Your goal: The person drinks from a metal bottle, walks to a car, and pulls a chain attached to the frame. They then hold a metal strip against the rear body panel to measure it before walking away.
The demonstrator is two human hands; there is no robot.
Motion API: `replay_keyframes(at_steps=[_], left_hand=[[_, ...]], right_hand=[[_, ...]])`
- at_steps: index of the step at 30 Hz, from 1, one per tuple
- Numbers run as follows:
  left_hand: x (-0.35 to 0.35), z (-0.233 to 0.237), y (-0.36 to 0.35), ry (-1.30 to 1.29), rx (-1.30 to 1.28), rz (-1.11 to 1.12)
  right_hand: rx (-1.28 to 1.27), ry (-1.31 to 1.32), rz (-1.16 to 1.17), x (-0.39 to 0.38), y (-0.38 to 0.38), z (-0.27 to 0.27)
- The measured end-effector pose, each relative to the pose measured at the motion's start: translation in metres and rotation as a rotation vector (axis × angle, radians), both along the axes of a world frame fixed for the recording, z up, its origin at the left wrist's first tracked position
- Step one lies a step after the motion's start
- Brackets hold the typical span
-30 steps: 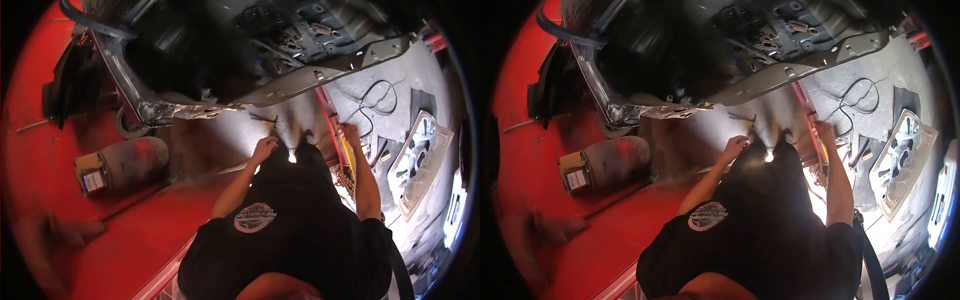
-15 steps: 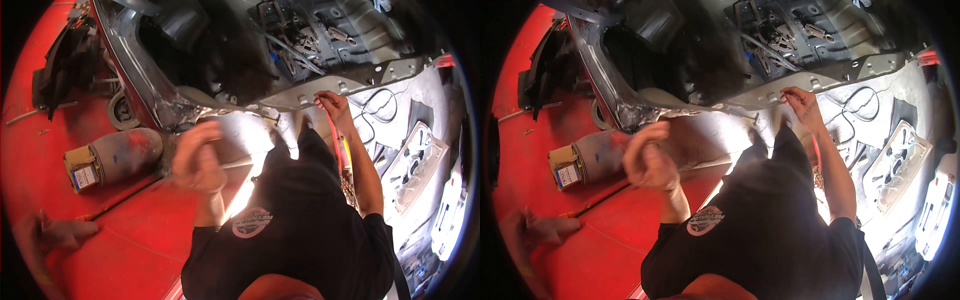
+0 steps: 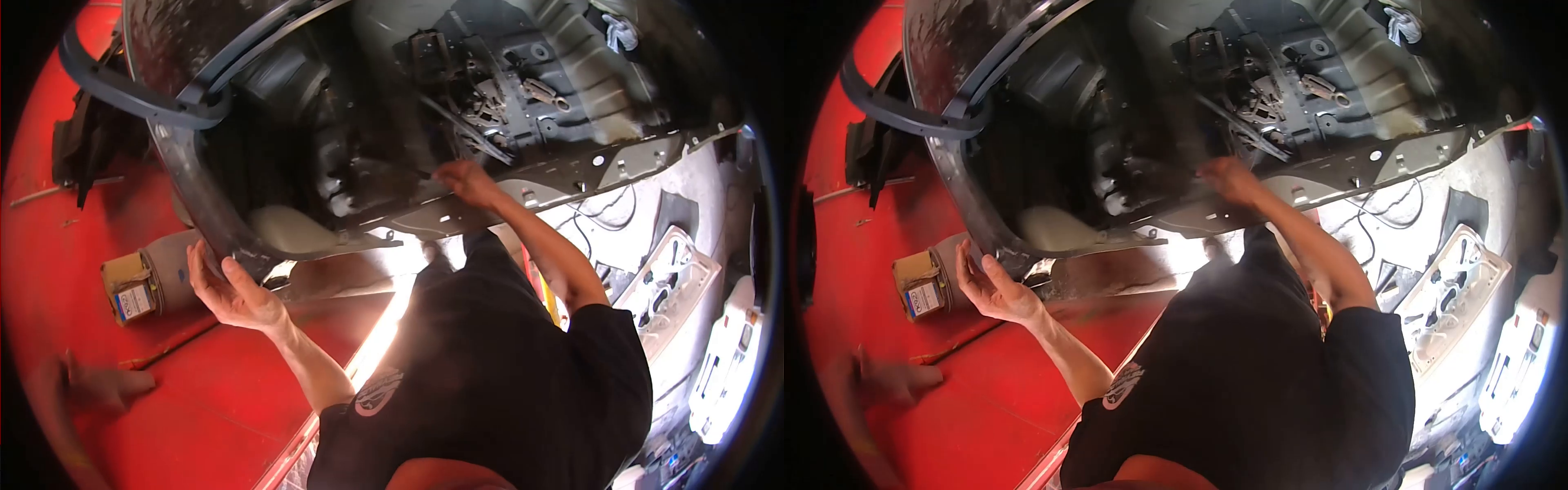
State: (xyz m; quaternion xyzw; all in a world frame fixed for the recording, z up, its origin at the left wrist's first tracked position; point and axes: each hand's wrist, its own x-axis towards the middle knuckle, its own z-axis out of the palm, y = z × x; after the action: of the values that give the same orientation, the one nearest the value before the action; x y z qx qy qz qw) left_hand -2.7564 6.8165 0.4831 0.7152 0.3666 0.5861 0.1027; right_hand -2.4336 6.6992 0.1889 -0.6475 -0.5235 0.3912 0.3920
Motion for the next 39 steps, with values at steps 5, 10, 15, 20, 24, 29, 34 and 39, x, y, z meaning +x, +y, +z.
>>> replay_keyframes(at_steps=[5,10,15,20,24,29,34,39], left_hand=[[0.004,0.005,-0.004,0.075,-0.045,0.048],[0.009,0.007,-0.006,0.095,-0.08,0.111],[0.018,0.008,-0.005,0.298,-0.008,0.219],[0.021,0.01,-0.001,0.337,-0.021,0.281],[0.023,0.015,0.003,0.363,-0.056,0.297],[0.013,0.024,0.004,0.403,-0.065,0.303],[0.016,0.025,0.004,0.391,-0.082,0.306],[0.018,0.023,0.004,0.428,-0.072,0.34]], right_hand=[[0.023,-0.086,0.141,0.002,0.001,-0.009],[0.086,-0.226,0.185,0.069,0.006,-0.072],[-0.426,-0.508,0.294,0.113,0.03,-0.107],[-0.528,-0.614,0.487,0.11,0.044,-0.225],[-0.578,-0.704,0.576,0.099,0.062,-0.26],[-0.724,-0.834,0.679,0.095,0.075,-0.276],[-0.832,-0.897,0.742,0.096,0.06,-0.287],[-0.883,-0.933,0.754,0.103,0.046,-0.3]])
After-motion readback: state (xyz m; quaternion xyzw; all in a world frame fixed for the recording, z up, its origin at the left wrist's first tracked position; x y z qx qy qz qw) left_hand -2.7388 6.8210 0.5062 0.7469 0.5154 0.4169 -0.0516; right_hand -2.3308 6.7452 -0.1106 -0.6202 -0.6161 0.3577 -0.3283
